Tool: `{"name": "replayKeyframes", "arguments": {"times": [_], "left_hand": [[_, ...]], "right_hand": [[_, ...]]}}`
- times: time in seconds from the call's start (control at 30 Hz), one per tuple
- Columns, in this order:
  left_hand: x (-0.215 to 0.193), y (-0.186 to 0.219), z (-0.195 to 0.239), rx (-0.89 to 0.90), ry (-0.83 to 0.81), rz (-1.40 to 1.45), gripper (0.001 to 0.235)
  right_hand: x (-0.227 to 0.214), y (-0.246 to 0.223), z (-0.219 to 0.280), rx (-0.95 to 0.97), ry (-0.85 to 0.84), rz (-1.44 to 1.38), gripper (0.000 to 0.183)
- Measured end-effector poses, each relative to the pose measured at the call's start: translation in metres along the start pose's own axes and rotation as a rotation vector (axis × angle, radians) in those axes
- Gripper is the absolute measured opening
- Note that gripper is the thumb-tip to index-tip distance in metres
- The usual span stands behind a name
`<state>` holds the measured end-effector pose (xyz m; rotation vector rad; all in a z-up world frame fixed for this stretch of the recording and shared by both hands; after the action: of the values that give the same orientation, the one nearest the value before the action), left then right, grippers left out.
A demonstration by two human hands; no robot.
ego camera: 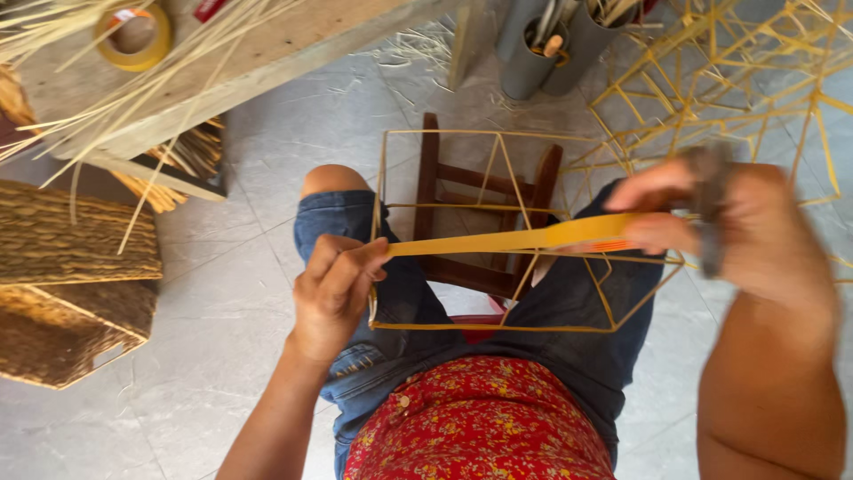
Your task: The person assembles a yellow wire frame by wrapping and securing it with masking tape. They use scissors to cut the tape and repeatedly wrap it around the frame's edges to hold the structure together.
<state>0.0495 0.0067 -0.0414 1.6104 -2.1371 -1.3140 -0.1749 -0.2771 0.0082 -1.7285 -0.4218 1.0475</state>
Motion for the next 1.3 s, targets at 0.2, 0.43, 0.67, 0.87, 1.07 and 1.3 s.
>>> {"name": "replayKeyframes", "arguments": {"times": [0.2,0.43,0.67,0.87,1.07,1.3], "left_hand": [[0.000,0.004,-0.004,-0.026,0.008,-0.051,0.021],[0.002,0.002,0.000,-0.099,0.026,-0.082,0.016],[-0.002,0.000,0.000,-0.090,0.036,-0.109,0.013],[-0.003,0.000,0.002,-0.099,0.028,-0.114,0.012],[0.000,0.002,-0.002,-0.097,-0.006,-0.137,0.015],[0.001,0.009,-0.019,-0.174,-0.136,-0.063,0.031]], "right_hand": [[-0.115,0.088,0.080,0.088,0.178,0.236,0.028],[-0.115,0.097,0.140,0.263,0.551,0.382,0.027],[-0.084,0.099,0.121,0.089,0.575,0.328,0.029],[-0.079,0.126,0.125,0.080,0.610,0.293,0.030],[-0.071,0.143,0.122,0.176,0.633,0.266,0.034],[-0.062,0.163,0.120,0.273,0.664,0.158,0.025]]}}
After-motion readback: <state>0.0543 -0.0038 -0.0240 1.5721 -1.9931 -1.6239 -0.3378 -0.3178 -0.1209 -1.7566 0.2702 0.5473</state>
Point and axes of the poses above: each hand's wrist, its own z-axis away from the middle knuckle, its own x-axis out of the palm, y = z × x, the point moved 9 cm from there along -z, towards the middle knuckle, and after that the axes turned 11 degrees about y, right-handed, at the moved point
